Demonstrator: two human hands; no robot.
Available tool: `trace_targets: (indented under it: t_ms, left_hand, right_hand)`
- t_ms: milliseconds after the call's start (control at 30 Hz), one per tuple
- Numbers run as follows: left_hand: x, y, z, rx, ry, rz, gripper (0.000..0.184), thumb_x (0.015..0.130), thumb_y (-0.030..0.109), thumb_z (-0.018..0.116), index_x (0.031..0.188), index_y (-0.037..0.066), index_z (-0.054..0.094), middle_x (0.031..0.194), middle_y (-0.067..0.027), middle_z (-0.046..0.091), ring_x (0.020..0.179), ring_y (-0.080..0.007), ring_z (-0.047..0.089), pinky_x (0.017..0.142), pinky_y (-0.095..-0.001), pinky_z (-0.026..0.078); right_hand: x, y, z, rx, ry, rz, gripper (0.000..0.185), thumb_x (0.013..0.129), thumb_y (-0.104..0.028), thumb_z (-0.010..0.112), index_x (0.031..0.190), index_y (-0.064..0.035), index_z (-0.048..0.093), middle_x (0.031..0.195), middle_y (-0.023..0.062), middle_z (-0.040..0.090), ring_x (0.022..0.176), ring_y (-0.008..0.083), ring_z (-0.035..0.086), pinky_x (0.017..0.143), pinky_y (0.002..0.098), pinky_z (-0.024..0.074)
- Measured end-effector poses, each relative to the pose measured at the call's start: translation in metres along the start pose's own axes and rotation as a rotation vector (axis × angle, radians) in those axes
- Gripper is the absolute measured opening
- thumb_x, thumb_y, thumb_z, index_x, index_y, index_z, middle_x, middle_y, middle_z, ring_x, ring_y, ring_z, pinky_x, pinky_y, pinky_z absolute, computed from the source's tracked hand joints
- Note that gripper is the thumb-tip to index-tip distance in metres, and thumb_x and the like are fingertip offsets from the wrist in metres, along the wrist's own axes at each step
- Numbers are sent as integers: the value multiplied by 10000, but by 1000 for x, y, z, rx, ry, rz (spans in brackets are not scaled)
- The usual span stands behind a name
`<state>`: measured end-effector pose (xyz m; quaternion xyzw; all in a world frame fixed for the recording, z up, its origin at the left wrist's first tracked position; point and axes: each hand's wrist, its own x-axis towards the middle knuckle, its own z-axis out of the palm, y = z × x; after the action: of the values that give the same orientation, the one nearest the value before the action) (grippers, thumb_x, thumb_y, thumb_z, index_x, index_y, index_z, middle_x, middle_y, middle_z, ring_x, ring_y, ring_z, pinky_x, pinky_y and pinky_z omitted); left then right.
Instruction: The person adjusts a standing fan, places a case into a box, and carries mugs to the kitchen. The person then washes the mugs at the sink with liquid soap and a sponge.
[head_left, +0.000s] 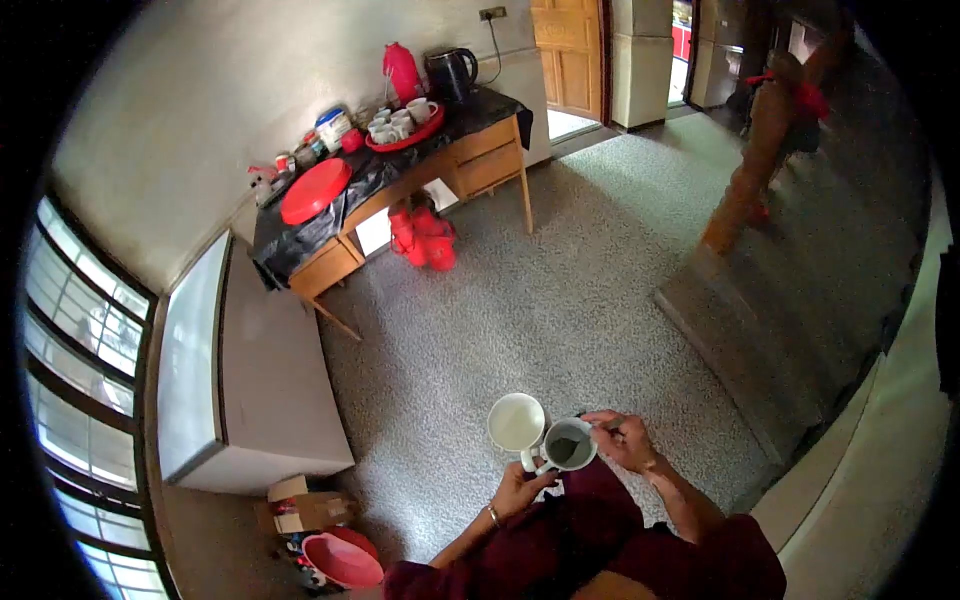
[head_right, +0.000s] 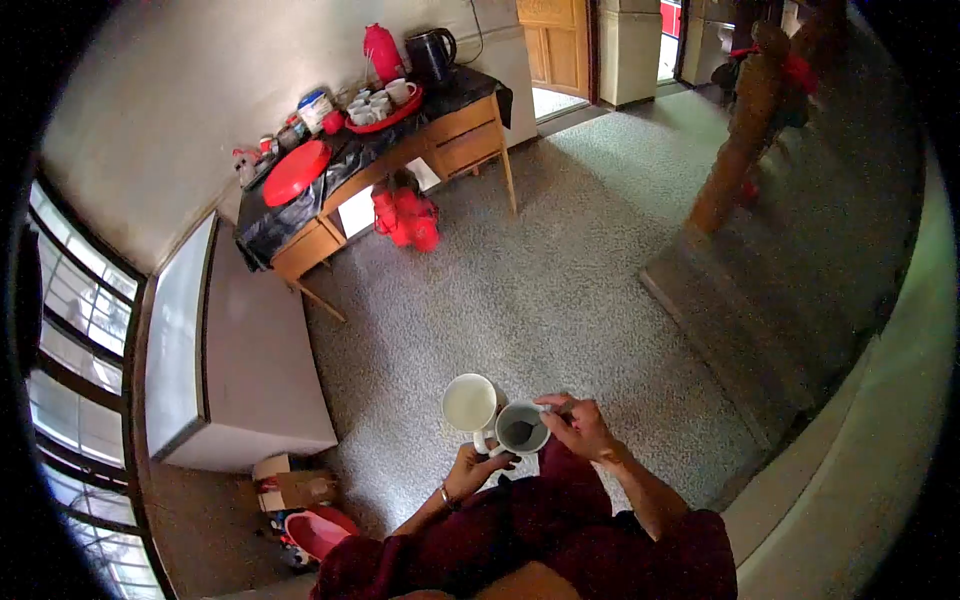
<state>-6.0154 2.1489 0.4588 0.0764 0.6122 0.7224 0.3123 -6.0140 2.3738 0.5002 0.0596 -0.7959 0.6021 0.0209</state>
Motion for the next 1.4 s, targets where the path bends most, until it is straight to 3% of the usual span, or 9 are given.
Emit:
trace_targets:
  t_ms: [300, 567, 733, 767, 867, 1000, 1167, 1233, 1400]
  left_hand:
    - [195, 96, 32, 50, -18, 42, 158, 826, 64, 579, 962, -9, 610, 832, -19, 629, 749, -88, 564, 665, -254, 460]
    - [321, 109, 31, -38, -48, -82, 144, 824, 79, 589, 951, 14, 613, 828, 13, 614, 738, -72, 540, 652, -245, 444]
    - [412, 145, 28, 59, -90, -96, 128, 835, 86, 566, 944, 26, 598, 819, 21, 592, 733, -73, 523, 643, -251, 437]
    - [435, 151, 23, 76, -125, -1, 105, 837, 92, 560, 915, 30, 592, 783, 23, 576, 693, -70, 509, 602, -245, 421]
    - [506, 185, 25, -90, -165, -90, 102, 836, 111, 563, 902, 39, 592, 764, 23, 566, 663, -62, 497, 560, -235, 398]
    - [590, 239, 29, 35, -224, -157, 85, 836, 76, 555, 893, 20, 585, 738, 25, 557, 627, -58, 490, 540, -227, 390]
    - [697, 257, 35, 41, -244, -197, 129, 830, 83, 575, 931, 9, 609, 770, 11, 591, 672, -60, 519, 560, -224, 408]
    - [743, 245, 33, 151, -298, -67, 140, 818, 89, 598, 933, 11, 617, 794, -2, 610, 693, -63, 537, 582, -231, 431]
    - [837, 241, 60, 164, -333, -146, 161, 800, 76, 612, 944, 2, 616, 837, -22, 627, 755, -85, 566, 639, -250, 470]
  right_hand:
    - [155, 21, -135, -29, 74, -98, 198, 847, -108, 561, 1009, -8, 615, 631, 14, 552, 543, 52, 461, 496, 228, 391]
    - [244, 71, -198, 71, 107, 72, 213, 841, -86, 557, 1035, -11, 604, 682, 8, 569, 561, 47, 463, 514, 224, 399]
    - [313, 105, -234, 77, 156, 165, 212, 844, -93, 562, 1034, -8, 604, 694, 15, 571, 579, 49, 478, 529, 230, 414]
    - [330, 109, -246, 31, 168, 107, 208, 844, -101, 566, 1024, -4, 605, 696, 19, 574, 580, 53, 485, 531, 234, 417]
    - [388, 119, -280, -45, 247, 22, 207, 843, -111, 573, 1015, 2, 600, 702, 28, 580, 577, 58, 489, 528, 239, 418]
    - [458, 105, -330, -9, 310, 66, 220, 841, -113, 571, 1035, -10, 582, 666, 23, 560, 552, 63, 467, 505, 242, 400]
    - [517, 131, -378, -54, 414, 83, 243, 841, -127, 569, 1057, -17, 570, 602, 28, 520, 541, 66, 466, 500, 241, 396]
    - [537, 151, -400, -3, 471, 94, 244, 840, -132, 570, 1055, -16, 571, 584, 31, 510, 534, 69, 465, 497, 241, 395]
    - [585, 196, -474, -99, 450, 56, 254, 840, -139, 571, 1061, -15, 568, 595, 44, 539, 528, 72, 471, 491, 243, 399]
